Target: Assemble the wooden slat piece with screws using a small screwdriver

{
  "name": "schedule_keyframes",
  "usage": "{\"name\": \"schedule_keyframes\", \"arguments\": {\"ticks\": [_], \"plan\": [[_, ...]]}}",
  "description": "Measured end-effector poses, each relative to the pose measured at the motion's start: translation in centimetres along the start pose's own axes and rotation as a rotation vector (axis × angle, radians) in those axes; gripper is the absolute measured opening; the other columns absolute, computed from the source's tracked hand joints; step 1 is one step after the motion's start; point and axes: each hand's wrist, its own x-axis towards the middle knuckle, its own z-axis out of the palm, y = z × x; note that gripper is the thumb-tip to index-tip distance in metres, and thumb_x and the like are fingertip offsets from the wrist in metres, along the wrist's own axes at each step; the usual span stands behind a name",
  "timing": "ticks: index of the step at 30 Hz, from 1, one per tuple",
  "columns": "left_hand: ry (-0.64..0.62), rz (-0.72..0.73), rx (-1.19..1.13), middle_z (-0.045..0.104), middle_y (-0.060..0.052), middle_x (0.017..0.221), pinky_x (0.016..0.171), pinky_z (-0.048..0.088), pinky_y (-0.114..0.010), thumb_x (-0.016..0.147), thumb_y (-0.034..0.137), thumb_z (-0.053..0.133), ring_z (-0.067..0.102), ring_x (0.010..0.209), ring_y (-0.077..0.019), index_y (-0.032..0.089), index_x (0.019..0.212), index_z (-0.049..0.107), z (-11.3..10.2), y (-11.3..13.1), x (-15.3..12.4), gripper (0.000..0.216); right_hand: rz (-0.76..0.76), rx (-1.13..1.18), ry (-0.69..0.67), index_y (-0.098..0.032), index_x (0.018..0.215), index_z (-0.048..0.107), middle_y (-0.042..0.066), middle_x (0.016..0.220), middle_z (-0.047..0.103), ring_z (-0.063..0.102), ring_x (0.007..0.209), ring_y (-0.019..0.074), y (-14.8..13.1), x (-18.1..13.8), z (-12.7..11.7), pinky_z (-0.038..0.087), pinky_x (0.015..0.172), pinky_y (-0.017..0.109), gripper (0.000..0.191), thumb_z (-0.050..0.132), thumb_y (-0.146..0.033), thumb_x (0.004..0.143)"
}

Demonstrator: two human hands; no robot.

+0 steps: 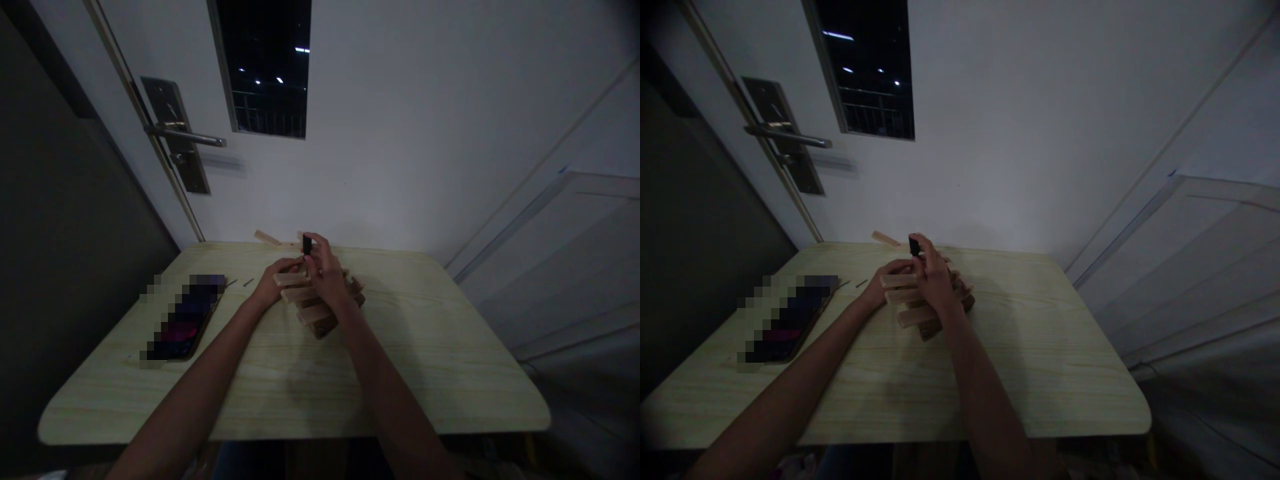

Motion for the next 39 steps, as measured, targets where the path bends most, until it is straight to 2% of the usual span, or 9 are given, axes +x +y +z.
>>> {"name": "schedule_keyframes", "arguments": {"ticks": [3, 8, 12, 19, 23, 26, 33, 36, 39], "plan": [[0.002, 0.006, 0.009, 0.073, -0.013, 0.108, 0.094, 0.05, -0.04, 0.081, 0.038, 0.058, 0.067, 0.1, -0.0242, 0.015, 0.103, 0.072, -0.02, -0.13, -0.06, 0.035, -0.001, 0.009, 0.015, -0.028, 0.135, 0.046, 0.007, 0.128, 0.062, 0.068, 0.092, 0.0193, 0.09, -0.02, 0.07, 0.059, 0.088, 0.038, 0.045, 0.052, -0.024, 0.091], [-0.01, 0.018, 0.033, 0.073, -0.013, 0.109, 0.094, 0.051, -0.039, 0.082, 0.037, 0.058, 0.068, 0.101, -0.0241, 0.015, 0.107, 0.072, -0.05, -0.46, -0.11, 0.036, -0.074, -0.022, 0.002, -0.025, 0.139, 0.044, 0.009, 0.139, 0.057, 0.062, 0.114, 0.0208, -0.29, 0.07, -0.15, 0.053, 0.1, 0.039, 0.046, 0.047, -0.022, 0.093], [-0.005, 0.029, 0.025, 0.073, -0.012, 0.111, 0.095, 0.051, -0.039, 0.083, 0.039, 0.057, 0.067, 0.103, -0.0242, 0.016, 0.108, 0.072, -0.04, -0.47, -0.08, 0.036, -0.083, -0.015, -0.008, -0.025, 0.138, 0.046, 0.008, 0.135, 0.06, 0.065, 0.11, 0.0193, -0.32, 0.14, -0.29, 0.052, 0.101, 0.038, 0.045, 0.043, -0.019, 0.093], [0.013, 0.002, 0.024, 0.073, -0.011, 0.109, 0.095, 0.05, -0.042, 0.081, 0.041, 0.059, 0.067, 0.101, -0.025, 0.017, 0.105, 0.073, 0.12, -0.62, -0.06, 0.036, -0.061, -0.039, 0.023, -0.03, 0.134, 0.05, 0.006, 0.132, 0.062, 0.059, 0.121, 0.0226, 0.02, 0.12, -0.06, 0.051, 0.104, 0.043, 0.043, 0.051, -0.026, 0.092], [-0.004, 0.016, -0.014, 0.073, -0.01, 0.113, 0.096, 0.05, -0.041, 0.08, 0.042, 0.06, 0.067, 0.103, -0.0255, 0.018, 0.108, 0.072, 0.21, -0.66, -0.11, 0.039, -0.09, -0.035, 0.003, -0.029, 0.141, 0.045, 0.006, 0.137, 0.059, 0.055, 0.128, 0.0208, -0.17, 0.14, -0.25, 0.047, 0.109, 0.043, 0.046, 0.042, -0.026, 0.095], [-0.011, 0.035, -0.024, 0.071, -0.011, 0.116, 0.097, 0.05, -0.041, 0.081, 0.041, 0.06, 0.067, 0.105, -0.0261, 0.017, 0.113, 0.071, 0.16, -0.57, -0.17, 0.042, -0.103, -0.017, -0.01, -0.03, 0.141, 0.044, 0.006, 0.139, 0.057, 0.056, 0.127, 0.0207, 0.0, 0.15, -0.33, 0.048, 0.108, 0.045, 0.045, 0.036, -0.025, 0.097], [0.004, 0.005, 0.001, 0.073, -0.012, 0.112, 0.096, 0.05, -0.042, 0.079, 0.039, 0.061, 0.067, 0.103, -0.0256, 0.017, 0.106, 0.073, 0.12, -0.51, -0.09, 0.037, -0.069, -0.001, 0.023, -0.034, 0.139, 0.046, 0.005, 0.132, 0.061, 0.061, 0.118, 0.0232, 0.28, 0.06, -0.06, 0.053, 0.101, 0.044, 0.048, 0.052, -0.028, 0.092], [0.004, -0.007, -0.007, 0.073, -0.012, 0.113, 0.097, 0.049, -0.042, 0.08, 0.038, 0.059, 0.067, 0.104, -0.0252, 0.017, 0.106, 0.073, 0.16, -0.36, -0.04, 0.036, -0.073, -0.005, 0.015, -0.032, 0.142, 0.044, 0.005, 0.137, 0.058, 0.056, 0.126, 0.0233, 0.12, -0.02, -0.07, 0.051, 0.105, 0.045, 0.048, 0.046, -0.025, 0.094], [-0.001, 0.012, -0.018, 0.072, -0.011, 0.115, 0.099, 0.048, -0.042, 0.081, 0.037, 0.058, 0.066, 0.106, -0.0252, 0.017, 0.106, 0.073, 0.16, -0.14, -0.03, 0.036, -0.056, 0.017, -0.023, -0.032, 0.143, 0.042, 0.006, 0.141, 0.055, 0.057, 0.125, 0.0222, 0.19, -0.06, -0.12, 0.051, 0.105, 0.046, 0.048, 0.04, -0.023, 0.096]]}}
